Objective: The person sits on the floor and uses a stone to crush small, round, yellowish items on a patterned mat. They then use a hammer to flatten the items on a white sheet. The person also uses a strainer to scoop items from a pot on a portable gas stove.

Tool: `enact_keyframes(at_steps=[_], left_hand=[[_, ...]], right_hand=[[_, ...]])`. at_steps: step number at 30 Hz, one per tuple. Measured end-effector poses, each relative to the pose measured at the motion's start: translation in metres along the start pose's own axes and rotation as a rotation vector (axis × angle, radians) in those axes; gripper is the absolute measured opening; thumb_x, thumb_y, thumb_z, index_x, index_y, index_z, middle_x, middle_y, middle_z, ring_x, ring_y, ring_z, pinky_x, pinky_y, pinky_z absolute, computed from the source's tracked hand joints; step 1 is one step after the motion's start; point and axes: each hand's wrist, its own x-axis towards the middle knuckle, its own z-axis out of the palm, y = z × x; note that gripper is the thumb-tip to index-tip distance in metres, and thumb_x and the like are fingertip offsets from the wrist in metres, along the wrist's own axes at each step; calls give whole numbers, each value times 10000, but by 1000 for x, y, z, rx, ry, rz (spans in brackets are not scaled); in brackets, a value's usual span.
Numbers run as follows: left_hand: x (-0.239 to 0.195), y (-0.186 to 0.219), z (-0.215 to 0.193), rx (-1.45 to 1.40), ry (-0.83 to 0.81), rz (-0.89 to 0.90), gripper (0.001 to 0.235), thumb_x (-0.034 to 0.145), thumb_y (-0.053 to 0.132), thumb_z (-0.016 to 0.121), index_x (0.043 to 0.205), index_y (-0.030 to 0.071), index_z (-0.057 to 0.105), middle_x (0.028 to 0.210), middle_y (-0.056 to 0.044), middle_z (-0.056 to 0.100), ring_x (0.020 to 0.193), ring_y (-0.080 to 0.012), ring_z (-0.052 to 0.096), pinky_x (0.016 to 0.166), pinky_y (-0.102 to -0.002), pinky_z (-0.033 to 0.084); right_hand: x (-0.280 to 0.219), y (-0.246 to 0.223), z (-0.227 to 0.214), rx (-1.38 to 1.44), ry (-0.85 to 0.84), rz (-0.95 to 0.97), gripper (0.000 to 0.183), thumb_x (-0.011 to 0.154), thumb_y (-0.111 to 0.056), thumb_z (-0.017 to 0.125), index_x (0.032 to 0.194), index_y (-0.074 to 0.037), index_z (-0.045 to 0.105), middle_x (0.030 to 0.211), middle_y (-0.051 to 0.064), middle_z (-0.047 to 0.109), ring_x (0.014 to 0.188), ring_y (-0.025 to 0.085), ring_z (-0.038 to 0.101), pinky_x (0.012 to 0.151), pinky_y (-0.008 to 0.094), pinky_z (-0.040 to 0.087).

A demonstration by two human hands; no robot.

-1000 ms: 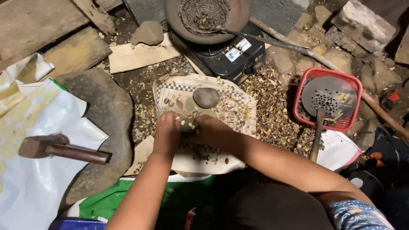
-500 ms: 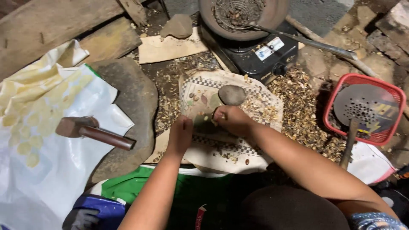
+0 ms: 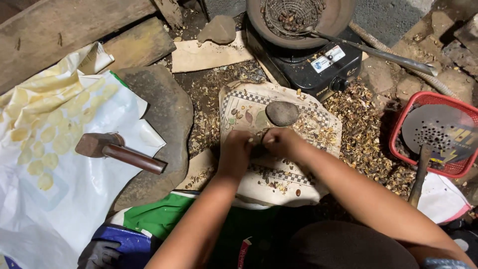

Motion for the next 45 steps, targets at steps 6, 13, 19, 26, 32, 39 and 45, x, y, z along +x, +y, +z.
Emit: enact_keyframes(at_steps=[6, 13, 19, 26, 32, 39, 45], left_hand=[[5, 7, -2, 41, -83, -76, 115, 992, 207, 592, 974, 194, 704, 886, -72, 649, 959, -400, 682, 806, -486, 561], [3, 74, -21, -1463, -19, -1042, 64, 884, 149, 651, 836, 116, 626, 724, -6, 613, 689, -191, 683, 626, -331, 585], [-9, 53, 4, -1813, -127, -1105, 74, 953, 95, 584, 885, 91, 613, 798, -20, 656, 758, -157, 695, 702, -317, 633], [-9, -4, 5, -1833, -365, -870, 213, 1046, 179, 510, 1108, 38, 659, 960, -107, 661, 776, -172, 613, 636, -244, 491], [24, 17, -259, -1057, -233, -481, 326, 872, -28, 609, 1180, -112, 672, 904, -193, 693, 659, -174, 637, 446, -206, 421], [-78, -52, -461, -1013, 504, -532, 158, 935, 128, 686, 1067, 45, 711, 958, -109, 679, 828, -200, 687, 725, -263, 574], [-123, -322, -426, -724, 703, -785, 292, 985, 89, 534, 1210, 13, 703, 840, -183, 695, 608, -176, 670, 452, -205, 568]], right_hand=[[-44, -23, -16, -77, -152, -215, 165, 947, -11, 498, 1040, -22, 633, 838, 34, 582, 669, 63, 509, 521, 152, 399], [-93, -24, 38, -674, -113, -672, 161, 965, -95, 616, 1092, -106, 714, 1165, 111, 683, 945, 272, 660, 794, 371, 523], [-130, -42, 42, -761, -183, -769, 247, 957, -15, 590, 1135, -52, 757, 1316, 173, 718, 1152, 339, 707, 1032, 499, 510], [-140, -62, 10, -759, 111, -680, 275, 1007, -61, 557, 1165, 61, 748, 1061, 116, 794, 837, 215, 743, 803, 297, 565], [-159, -99, 34, -1398, 401, -543, 320, 954, -264, 673, 1244, -172, 770, 970, 96, 848, 813, 238, 756, 781, 346, 578], [-186, -102, 255, -1701, 81, -602, 274, 958, -213, 662, 1224, -210, 727, 896, 18, 809, 642, 147, 707, 598, 293, 586], [-17, -46, 329, -2056, -206, -758, 519, 930, -452, 655, 1256, -48, 657, 1054, 196, 773, 1067, 395, 734, 918, 510, 601]])
